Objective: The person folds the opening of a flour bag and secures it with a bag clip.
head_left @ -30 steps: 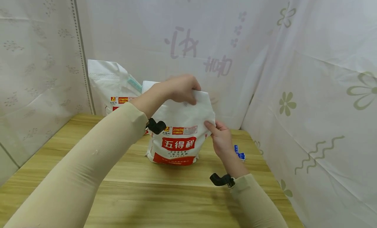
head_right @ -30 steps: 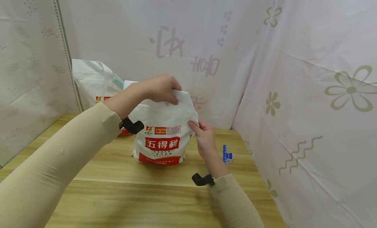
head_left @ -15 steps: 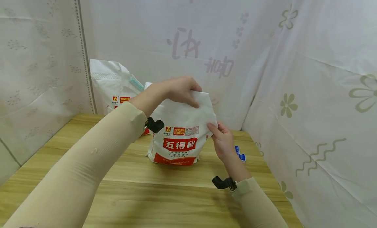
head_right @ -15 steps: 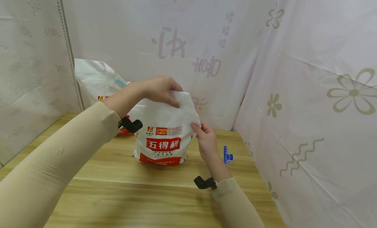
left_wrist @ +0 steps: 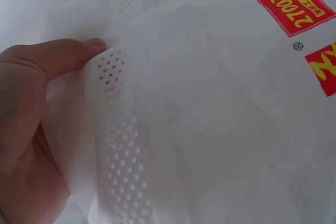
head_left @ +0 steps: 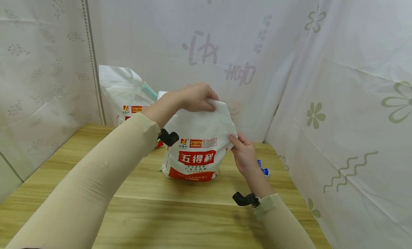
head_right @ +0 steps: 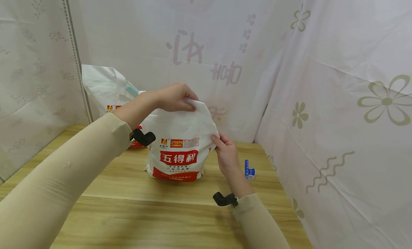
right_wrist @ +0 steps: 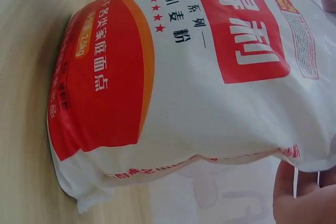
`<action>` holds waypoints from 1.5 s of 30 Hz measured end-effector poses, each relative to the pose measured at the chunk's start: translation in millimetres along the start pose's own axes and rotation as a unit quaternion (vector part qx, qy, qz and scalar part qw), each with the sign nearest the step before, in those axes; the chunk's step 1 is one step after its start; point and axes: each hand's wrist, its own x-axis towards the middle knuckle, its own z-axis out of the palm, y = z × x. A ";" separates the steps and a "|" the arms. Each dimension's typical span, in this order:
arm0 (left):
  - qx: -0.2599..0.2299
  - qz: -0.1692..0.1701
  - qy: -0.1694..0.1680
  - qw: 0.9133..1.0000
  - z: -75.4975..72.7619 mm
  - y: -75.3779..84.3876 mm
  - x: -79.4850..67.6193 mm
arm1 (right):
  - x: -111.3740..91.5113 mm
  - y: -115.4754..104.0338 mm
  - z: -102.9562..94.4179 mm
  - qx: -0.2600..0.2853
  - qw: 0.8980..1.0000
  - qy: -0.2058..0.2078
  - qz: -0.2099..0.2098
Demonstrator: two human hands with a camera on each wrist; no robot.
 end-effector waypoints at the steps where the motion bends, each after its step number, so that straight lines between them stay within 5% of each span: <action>1: -0.010 0.002 -0.004 1.000 -0.9 0.1 0.0 | -0.2 -0.3 -2.0 0.012 1.000 -0.013 0.001; 7: -0.055 0.008 -0.008 0.998 -4.2 -1.9 -0.2 | -1.4 1.7 -11.4 0.066 0.994 -0.080 -0.018; 18: -0.083 -0.005 -0.013 0.996 -2.2 -9.1 -3.5 | -3.1 3.7 -10.3 0.077 0.994 -0.071 -0.027; 24: -0.045 -0.037 -0.002 0.998 -0.2 -4.3 -3.4 | -2.8 3.8 -7.7 0.059 0.996 -0.060 -0.027; 34: 0.026 -0.026 0.042 0.998 18.2 6.5 5.7 | -0.8 5.4 -5.8 0.019 0.999 -0.040 -0.023; 45: 0.068 -0.075 0.017 0.995 13.5 8.6 2.7 | 2.8 3.5 -9.1 -0.039 0.998 -0.056 -0.015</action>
